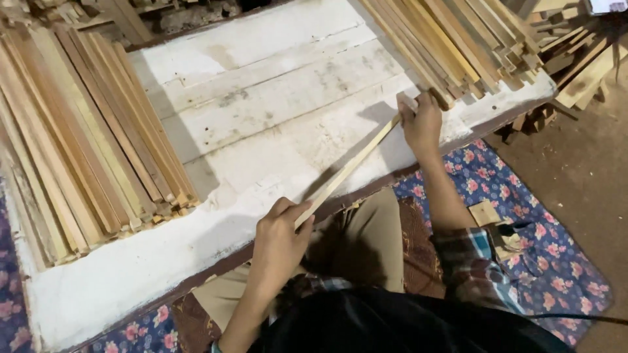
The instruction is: Sanding thin wooden strips using a hand-held sanding block to smooth the surfaces and edges.
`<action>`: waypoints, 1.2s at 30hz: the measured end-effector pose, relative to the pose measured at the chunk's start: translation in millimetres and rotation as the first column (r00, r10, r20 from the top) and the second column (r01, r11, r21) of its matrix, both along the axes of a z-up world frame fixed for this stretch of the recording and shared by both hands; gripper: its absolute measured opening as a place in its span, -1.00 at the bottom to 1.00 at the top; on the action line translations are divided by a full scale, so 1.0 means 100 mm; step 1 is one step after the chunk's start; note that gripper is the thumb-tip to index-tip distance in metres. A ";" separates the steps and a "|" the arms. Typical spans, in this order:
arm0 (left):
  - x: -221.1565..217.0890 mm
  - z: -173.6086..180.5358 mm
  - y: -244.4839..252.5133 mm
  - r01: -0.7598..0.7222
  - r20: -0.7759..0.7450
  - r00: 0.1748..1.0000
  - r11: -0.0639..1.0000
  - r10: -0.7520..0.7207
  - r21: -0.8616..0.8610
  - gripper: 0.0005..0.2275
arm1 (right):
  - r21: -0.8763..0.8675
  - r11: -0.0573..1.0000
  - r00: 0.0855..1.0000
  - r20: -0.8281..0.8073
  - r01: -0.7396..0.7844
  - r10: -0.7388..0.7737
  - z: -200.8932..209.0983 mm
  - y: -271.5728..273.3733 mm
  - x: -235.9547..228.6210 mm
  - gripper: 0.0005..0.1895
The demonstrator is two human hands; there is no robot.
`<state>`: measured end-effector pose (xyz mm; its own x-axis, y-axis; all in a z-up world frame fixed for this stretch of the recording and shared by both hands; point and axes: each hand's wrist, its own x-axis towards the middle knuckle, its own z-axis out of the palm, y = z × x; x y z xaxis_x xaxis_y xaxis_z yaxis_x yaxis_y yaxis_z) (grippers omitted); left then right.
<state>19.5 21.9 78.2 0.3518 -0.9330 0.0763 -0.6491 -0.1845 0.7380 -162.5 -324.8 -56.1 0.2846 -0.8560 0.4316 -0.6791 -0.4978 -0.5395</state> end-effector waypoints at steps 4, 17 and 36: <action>0.03 -0.03 -0.04 -0.053 -0.039 0.998 0.999 0.054 0.003 -0.78 | 0.142 0.973 0.983 0.056 -0.183 0.177 0.26 1.04 0.38 -0.74; 0.14 -0.35 -0.08 -0.021 0.074 0.997 0.990 0.010 0.142 -0.84 | 0.129 0.952 0.961 0.047 -0.277 0.273 0.50 1.71 0.55 -0.76; 0.06 -0.28 0.11 -0.008 0.277 0.961 1.000 0.012 -0.015 -0.81 | -0.107 0.992 0.994 -0.086 0.062 -0.071 -0.07 0.21 -0.09 -0.75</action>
